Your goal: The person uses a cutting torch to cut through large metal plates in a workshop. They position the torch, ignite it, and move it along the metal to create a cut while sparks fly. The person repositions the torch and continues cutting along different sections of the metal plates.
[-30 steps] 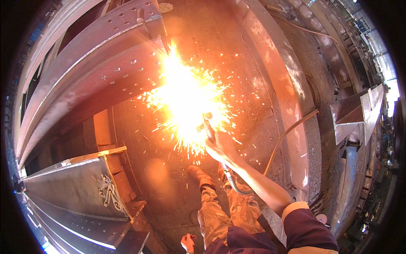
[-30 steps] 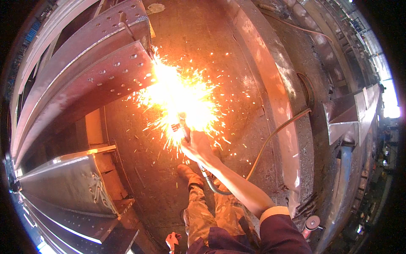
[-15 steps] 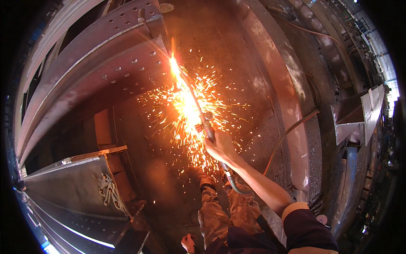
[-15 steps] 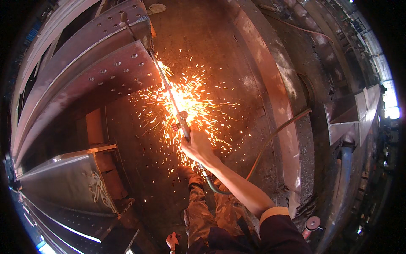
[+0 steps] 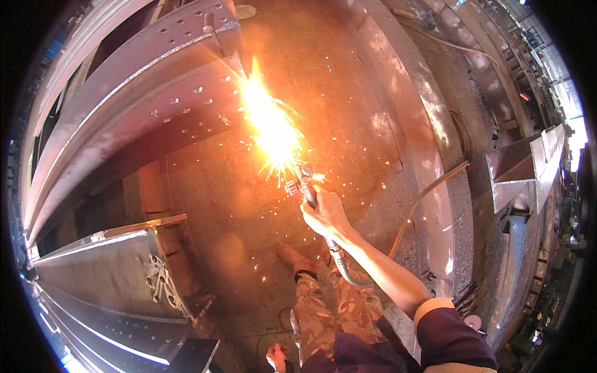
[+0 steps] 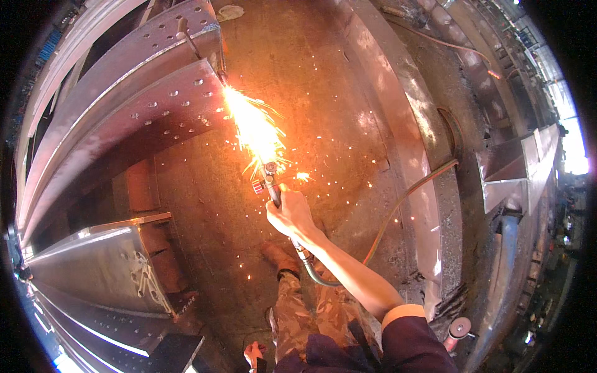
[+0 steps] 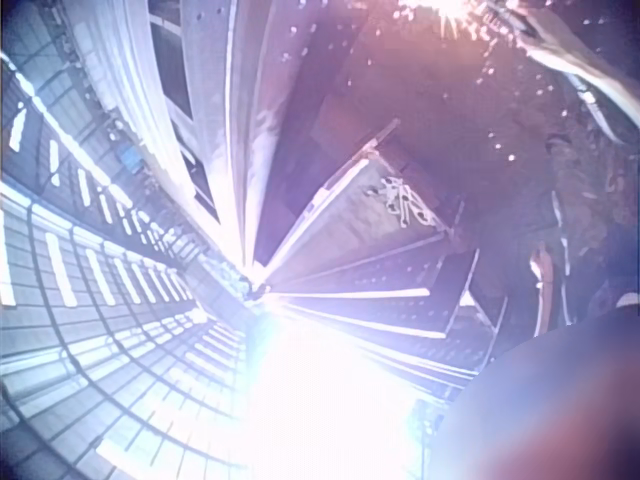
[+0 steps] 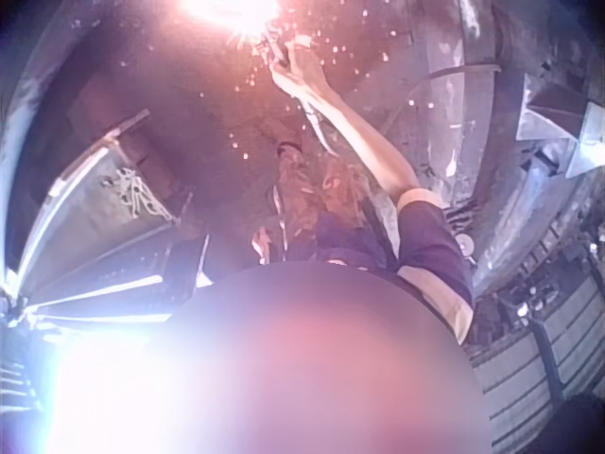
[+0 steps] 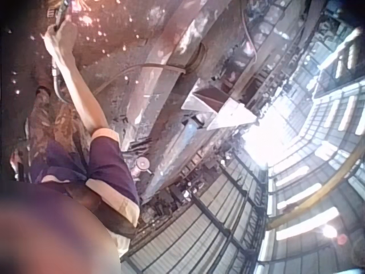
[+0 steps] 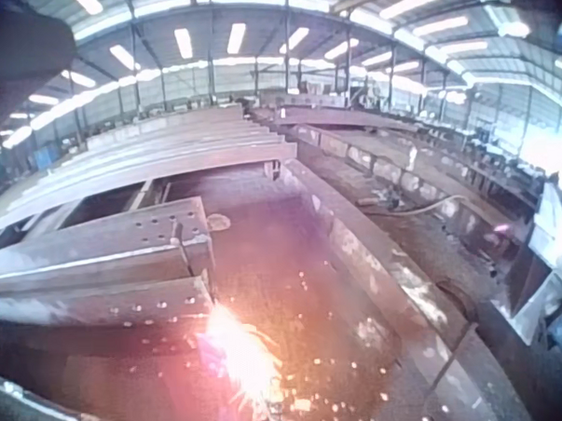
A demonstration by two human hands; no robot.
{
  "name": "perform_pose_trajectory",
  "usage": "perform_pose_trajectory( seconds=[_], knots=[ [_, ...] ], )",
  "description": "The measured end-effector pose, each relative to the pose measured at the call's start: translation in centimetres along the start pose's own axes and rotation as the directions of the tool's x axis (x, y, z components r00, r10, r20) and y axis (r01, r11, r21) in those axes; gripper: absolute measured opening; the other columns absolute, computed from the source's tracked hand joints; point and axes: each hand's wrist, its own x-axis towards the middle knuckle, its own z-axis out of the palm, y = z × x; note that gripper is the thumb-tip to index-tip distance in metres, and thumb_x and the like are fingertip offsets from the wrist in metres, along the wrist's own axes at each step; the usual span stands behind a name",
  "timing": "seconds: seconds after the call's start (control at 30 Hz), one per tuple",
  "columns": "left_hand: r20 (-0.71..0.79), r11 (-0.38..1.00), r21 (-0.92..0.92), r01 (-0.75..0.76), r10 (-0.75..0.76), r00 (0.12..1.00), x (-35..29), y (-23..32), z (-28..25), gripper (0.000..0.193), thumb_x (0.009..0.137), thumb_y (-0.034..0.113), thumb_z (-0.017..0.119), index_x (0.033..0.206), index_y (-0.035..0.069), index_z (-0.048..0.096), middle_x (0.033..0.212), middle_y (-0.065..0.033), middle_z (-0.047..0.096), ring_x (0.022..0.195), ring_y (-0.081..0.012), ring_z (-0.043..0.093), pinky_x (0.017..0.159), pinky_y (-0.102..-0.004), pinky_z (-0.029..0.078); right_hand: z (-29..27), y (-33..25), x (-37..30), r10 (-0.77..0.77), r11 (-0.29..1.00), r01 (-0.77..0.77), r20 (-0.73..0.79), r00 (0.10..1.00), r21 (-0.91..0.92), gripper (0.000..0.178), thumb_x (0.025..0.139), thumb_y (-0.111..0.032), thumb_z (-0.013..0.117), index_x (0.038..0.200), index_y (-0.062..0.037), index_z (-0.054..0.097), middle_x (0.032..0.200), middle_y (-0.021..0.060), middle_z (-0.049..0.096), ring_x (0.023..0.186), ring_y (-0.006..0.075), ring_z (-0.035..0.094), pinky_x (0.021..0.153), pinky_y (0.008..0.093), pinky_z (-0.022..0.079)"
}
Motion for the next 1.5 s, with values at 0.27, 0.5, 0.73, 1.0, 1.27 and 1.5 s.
perform_pose_trajectory(
  seconds=[0.27,0.5,0.73,1.0,1.27,1.5],
  knots=[
    [0.041,0.986,0.162,0.046,-0.054,0.998,-0.1,0.8,0.0,0.025,0.085,0.009,0.065,0.065,-0.003,0.055,0.057,-0.0148,0.059,0.047,-0.0235,0.061,0.043,-0.0369,0.053,-0.5,-0.6,-0.4,0.02,0.996,-0.018,-0.026,0.999,0.092,0.019,0.081,-0.018,0.059,0.081,0.0002,0.053,0.056,0.0135,0.052,0.052,0.0258,0.055,0.052,0.0409,0.042],
    [-0.008,0.991,0.127,-0.048,0.049,0.999,0.5,-0.2,-0.1,0.028,0.085,0.007,0.064,0.061,0.0,0.051,0.054,-0.0122,0.058,0.044,-0.0201,0.056,0.043,-0.0348,0.048,-0.5,-0.5,-0.3,-0.042,0.998,0.045,-0.048,0.998,0.048,0.019,0.081,-0.016,0.06,0.085,0.0004,0.053,0.058,0.0142,0.053,0.055,0.0279,0.057,0.054,0.0422,0.042],
    [-0.038,0.992,0.125,0.008,-0.003,0.999,1.9,-1.6,0.1,0.025,0.086,0.008,0.061,0.064,-0.003,0.054,0.058,-0.0135,0.06,0.047,-0.0224,0.06,0.046,-0.0362,0.051,-1.0,-0.7,-0.3,0.001,1.0,-0.001,-0.023,1.0,-0.006,0.028,0.08,-0.023,0.061,0.07,0.0017,0.053,0.055,0.0175,0.054,0.052,0.0324,0.057,0.053,0.0455,0.044],
    [-0.051,0.967,0.249,0.051,-0.04,0.998,0.9,0.1,1.0,0.022,0.087,0.009,0.058,0.072,-0.007,0.058,0.06,-0.0166,0.063,0.049,-0.025,0.063,0.049,-0.0369,0.054,-1.1,-0.8,-0.3,-0.018,0.997,0.021,-0.042,0.999,0.07,0.03,0.08,-0.024,0.062,0.066,0.0006,0.054,0.054,0.0163,0.054,0.05,0.0302,0.056,0.052,0.0453,0.044],
    [-0.009,0.965,0.257,0.06,-0.06,0.998,-0.2,1.4,1.3,0.026,0.086,0.012,0.059,0.069,-0.007,0.059,0.06,-0.0158,0.063,0.05,-0.024,0.064,0.05,-0.0371,0.054,-1.3,-0.9,-0.4,-0.028,0.994,0.032,-0.043,0.999,0.104,0.026,0.081,-0.025,0.061,0.072,-0.0008,0.054,0.055,0.0144,0.055,0.051,0.0284,0.057,0.052,0.0441,0.044],
    [-0.02,0.918,0.395,-0.034,0.045,0.999,0.6,0.1,0.8,0.028,0.086,0.014,0.059,0.067,-0.006,0.059,0.059,-0.014,0.063,0.051,-0.0231,0.064,0.05,-0.036,0.054,-1.7,-0.8,-0.2,0.028,0.996,-0.03,0.024,0.999,0.084,0.027,0.081,-0.026,0.06,0.072,-0.0015,0.052,0.056,0.0145,0.056,0.052,0.0306,0.058,0.053,0.0454,0.046]
  ],
)
